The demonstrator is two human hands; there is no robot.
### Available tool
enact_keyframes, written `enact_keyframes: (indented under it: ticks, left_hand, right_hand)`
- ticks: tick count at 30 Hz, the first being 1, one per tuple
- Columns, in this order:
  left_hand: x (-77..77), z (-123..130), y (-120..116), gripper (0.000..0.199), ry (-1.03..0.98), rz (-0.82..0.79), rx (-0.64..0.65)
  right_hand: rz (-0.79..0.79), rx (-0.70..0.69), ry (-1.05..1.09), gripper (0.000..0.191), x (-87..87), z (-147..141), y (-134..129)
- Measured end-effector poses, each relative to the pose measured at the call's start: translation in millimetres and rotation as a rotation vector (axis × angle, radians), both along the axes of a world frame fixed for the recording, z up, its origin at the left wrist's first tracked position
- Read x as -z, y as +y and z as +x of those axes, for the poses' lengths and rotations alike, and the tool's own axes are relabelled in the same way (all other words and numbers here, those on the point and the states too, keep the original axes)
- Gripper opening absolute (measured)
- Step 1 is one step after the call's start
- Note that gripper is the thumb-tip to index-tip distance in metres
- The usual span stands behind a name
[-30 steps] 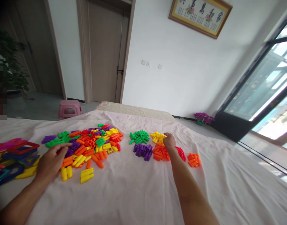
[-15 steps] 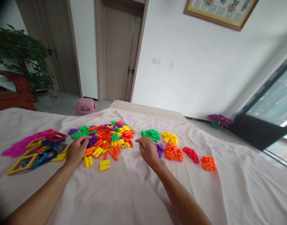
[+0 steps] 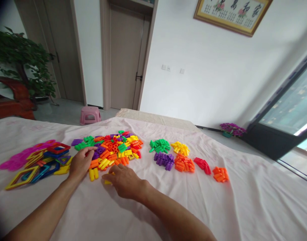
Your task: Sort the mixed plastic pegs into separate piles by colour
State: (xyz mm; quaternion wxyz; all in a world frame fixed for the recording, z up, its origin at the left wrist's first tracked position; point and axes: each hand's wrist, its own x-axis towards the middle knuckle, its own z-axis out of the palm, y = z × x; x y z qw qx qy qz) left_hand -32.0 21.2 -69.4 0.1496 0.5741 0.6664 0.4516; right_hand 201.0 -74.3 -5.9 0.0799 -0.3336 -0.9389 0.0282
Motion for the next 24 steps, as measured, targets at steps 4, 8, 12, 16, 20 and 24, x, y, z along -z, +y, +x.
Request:
enact_keyframes:
  ticks: [4, 8, 12, 16, 20, 24]
  left_hand:
    - [-0.4, 0, 1, 0.031, 0.015, -0.001, -0.013]
    - [-5.4, 0, -2, 0.033, 0.169, 0.08, -0.039]
    - [-11.8, 1, -7, 0.035, 0.343, 0.194, -0.122]
    - [-16.5, 5, -14, 0.033, 0.386, 0.339, -0.135]
    - [-17.4, 7, -17, 0.034, 0.415, 0.327, -0.205]
    - [-11.0, 4, -11, 0.041, 0.454, 0.24, -0.282]
  right_hand:
    - [-0.039, -0.018, -0.056, 0.047, -8.7, 0, 0]
    - [-0.08, -0.003, -0.042, 0.034, -9.8, 1, 0]
    - [-0.106, 0.053, 0.147, 0.04, -9.3, 19, 0]
    - [-0.082, 0.293, 0.518, 0.041, -19.3, 75, 14]
    - [0.119, 0.88, 0.64, 0.042, -33.7, 174, 47]
    - [0.063, 1.481, 0.394, 0.051, -39.2, 276, 69]
